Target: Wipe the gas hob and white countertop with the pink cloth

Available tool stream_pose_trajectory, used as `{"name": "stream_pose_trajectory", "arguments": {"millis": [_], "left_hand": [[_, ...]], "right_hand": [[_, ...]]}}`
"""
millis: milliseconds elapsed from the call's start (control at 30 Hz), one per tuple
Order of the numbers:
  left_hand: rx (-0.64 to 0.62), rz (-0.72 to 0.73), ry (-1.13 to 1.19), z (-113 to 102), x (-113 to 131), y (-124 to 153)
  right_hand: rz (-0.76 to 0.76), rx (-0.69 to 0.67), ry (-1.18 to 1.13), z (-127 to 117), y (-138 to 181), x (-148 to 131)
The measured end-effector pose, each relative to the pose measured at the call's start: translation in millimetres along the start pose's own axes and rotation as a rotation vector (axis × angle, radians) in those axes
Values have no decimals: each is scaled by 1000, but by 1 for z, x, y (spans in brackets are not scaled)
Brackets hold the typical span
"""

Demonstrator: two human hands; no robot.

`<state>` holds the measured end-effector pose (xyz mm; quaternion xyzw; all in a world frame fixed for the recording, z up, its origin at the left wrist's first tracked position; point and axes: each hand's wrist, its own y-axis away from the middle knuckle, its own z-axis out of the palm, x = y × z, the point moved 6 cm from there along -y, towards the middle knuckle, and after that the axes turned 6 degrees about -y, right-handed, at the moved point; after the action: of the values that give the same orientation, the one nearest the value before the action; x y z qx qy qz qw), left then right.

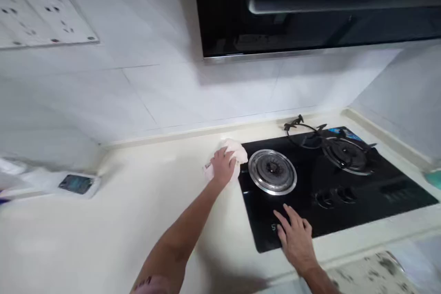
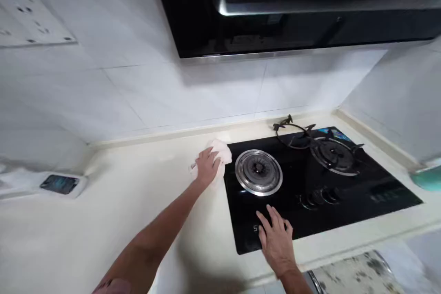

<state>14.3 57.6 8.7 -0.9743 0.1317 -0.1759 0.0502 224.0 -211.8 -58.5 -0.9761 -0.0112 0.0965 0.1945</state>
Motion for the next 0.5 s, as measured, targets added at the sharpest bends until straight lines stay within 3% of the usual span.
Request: {"name": "stream_pose_trajectory", "arguments": {"millis": [133,267,367,500], "left_hand": [[-122,50,14,47,29,-49],[-146,67,25,74,37,-63],[-145,97,27,76,39,-38],[-144,225,12,69,57,46]], "right_hand": [[41,-56,5,4,-2,4],[76,-95,-23,6,-3,7],[93,-88,-75,5,-3,8],[145,13,-201,3,-1,15]]}}
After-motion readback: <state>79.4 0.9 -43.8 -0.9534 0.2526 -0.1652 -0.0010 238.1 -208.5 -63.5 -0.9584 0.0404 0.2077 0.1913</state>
